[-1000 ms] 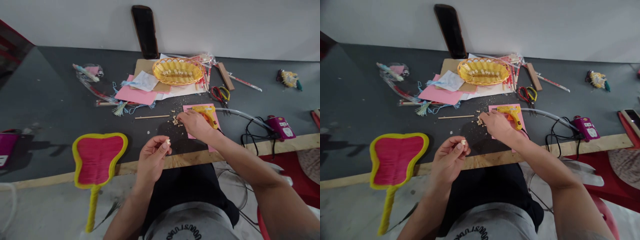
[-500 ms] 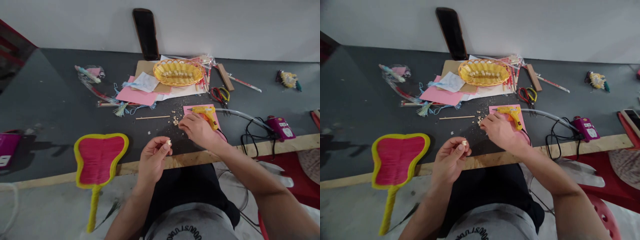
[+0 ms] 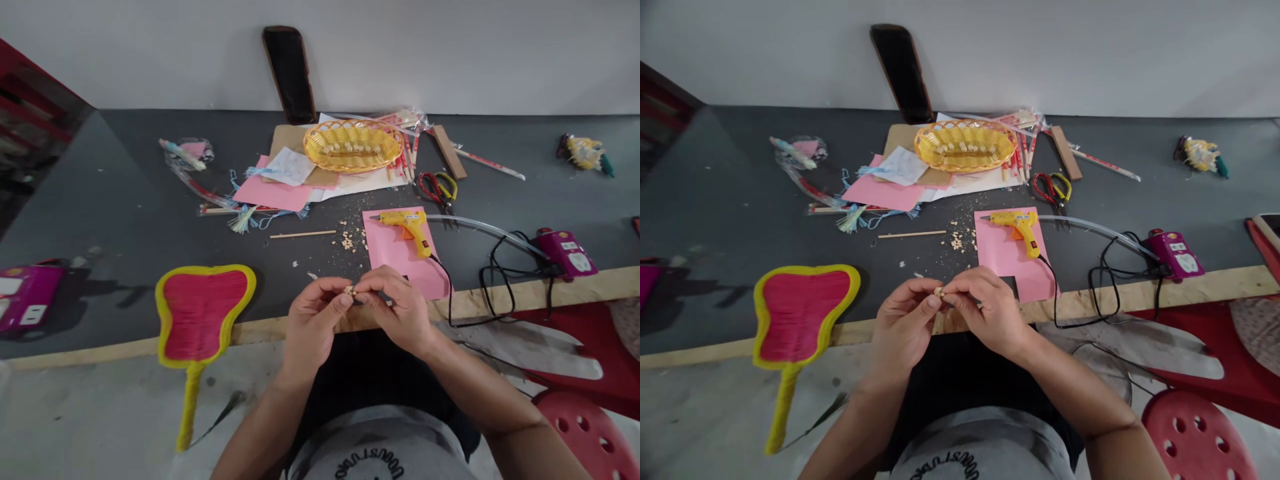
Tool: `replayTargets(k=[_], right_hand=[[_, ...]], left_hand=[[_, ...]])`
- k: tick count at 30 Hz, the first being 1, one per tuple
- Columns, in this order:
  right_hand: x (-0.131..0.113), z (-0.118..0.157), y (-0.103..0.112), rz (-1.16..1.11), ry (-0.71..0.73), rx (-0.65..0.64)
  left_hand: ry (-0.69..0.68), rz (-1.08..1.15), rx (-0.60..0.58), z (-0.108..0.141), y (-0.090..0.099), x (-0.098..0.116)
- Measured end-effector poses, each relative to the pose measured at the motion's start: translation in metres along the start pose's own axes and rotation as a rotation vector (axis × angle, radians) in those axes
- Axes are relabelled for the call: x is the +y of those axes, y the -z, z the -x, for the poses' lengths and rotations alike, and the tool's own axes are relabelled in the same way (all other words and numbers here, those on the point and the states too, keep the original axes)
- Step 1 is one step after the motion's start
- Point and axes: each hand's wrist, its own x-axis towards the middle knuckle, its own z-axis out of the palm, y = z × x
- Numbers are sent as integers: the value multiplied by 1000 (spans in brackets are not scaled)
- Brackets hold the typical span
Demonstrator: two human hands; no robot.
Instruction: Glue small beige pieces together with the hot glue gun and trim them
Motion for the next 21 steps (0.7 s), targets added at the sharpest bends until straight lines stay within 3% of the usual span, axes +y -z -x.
replayTargets(k=[10,16,21], right_hand=[[3,10,4,-108,-30,46],[8,14,3,-274,-224,55],[9,15,1,-341,-270,20]], left_hand=[[-9,-57,-22,5,-6,-4],[-57,-127,-114,6,4,-8],[-102,-167,-161,7,9,-9]])
